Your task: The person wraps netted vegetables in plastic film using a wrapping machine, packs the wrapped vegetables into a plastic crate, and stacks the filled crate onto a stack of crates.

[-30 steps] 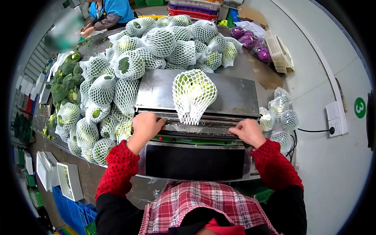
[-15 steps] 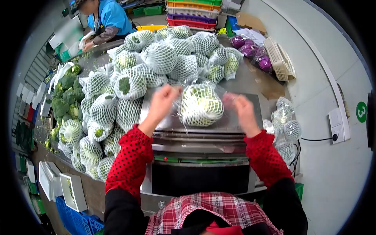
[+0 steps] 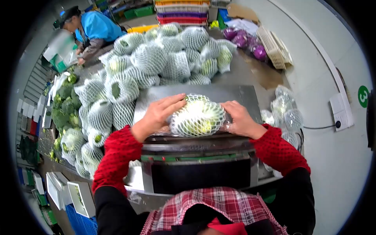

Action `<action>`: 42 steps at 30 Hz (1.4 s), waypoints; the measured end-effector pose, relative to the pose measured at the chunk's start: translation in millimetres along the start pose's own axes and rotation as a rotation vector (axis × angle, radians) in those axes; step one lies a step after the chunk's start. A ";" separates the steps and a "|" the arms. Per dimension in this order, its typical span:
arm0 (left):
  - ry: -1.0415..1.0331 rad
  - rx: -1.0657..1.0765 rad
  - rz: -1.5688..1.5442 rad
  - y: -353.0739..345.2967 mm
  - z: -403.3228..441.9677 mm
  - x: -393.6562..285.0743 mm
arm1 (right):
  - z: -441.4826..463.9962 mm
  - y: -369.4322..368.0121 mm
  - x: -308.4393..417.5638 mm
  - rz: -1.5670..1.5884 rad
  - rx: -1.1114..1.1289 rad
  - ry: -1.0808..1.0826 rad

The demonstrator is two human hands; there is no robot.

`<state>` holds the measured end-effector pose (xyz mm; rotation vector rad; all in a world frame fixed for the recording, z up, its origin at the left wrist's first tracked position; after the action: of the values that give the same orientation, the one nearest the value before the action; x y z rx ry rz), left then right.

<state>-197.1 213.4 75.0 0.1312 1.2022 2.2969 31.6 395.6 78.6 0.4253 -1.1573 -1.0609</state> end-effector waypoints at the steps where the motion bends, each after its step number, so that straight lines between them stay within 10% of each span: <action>1: 0.027 -0.019 -0.083 9.5 -0.3 -23.1 | -11.1 11.3 20.4 0.028 0.078 0.022; 8: 0.627 0.088 -0.775 -8.0 -67.6 -164.1 | -124.7 -11.0 80.6 0.291 0.606 -0.227; 10: 1.131 -0.062 -1.283 -41.8 -113.7 -178.4 | -156.2 -20.0 76.5 1.077 0.740 -1.032; 11: 1.408 -0.204 -1.537 -54.4 -133.1 -186.6 | -163.2 -13.7 78.8 1.333 0.557 -1.085; 14: 1.347 -0.703 -2.097 -43.4 -144.3 -212.6 | -187.2 -11.1 98.6 1.360 0.176 -0.920; 20: 1.606 -0.844 -1.054 -35.4 -146.0 -264.9 | -177.2 -15.7 106.1 0.886 -0.127 -1.082; 26: 2.271 -0.650 -1.262 -65.1 -223.5 -305.7 | -328.0 -72.8 95.2 0.768 0.182 -1.568; 27: 2.151 -0.340 -1.261 -96.1 -234.8 -297.0 | -344.2 -107.6 87.0 0.531 0.269 -1.297; 30: 1.579 -0.373 -1.275 -182.7 -244.3 -302.7 | -372.6 -229.3 92.1 -0.053 0.324 -0.765; 32: 1.342 -0.396 -1.176 -191.8 -230.5 -298.3 | -394.0 -272.9 64.2 0.434 0.388 -1.305; 33: 1.254 -0.327 -1.075 -184.7 -219.0 -293.5 | -370.1 -270.2 77.0 0.347 0.411 -1.212; 36: 0.991 -0.170 -0.791 -157.6 -168.4 -284.4 | -274.9 -211.4 137.3 0.016 0.320 -0.490; 38: 0.719 -0.441 -0.547 -100.4 -82.9 -265.7 | -231.7 -161.1 147.7 1.316 0.044 -0.580; 40: 0.410 -0.285 -0.464 -47.0 -26.0 -258.9 | -214.3 -132.3 162.4 1.614 0.148 -0.694; 42: 0.272 0.070 -1.046 -55.6 -40.2 -242.9 | -219.9 -112.2 168.4 1.755 0.196 -0.804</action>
<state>19.5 87.2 45.6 -0.6535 1.0904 1.3646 179.1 148.9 -2.9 -0.9071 -1.6771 0.5284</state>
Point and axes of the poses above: each hand's wrist, its own z-axis towards the middle knuckle, its own y-axis out of the back of the hand, x = y × z, the point moved 2 cm from there along z, towards the middle knuckle, and after that the axes turned 6 degrees about -y, right-handed, at the moved point
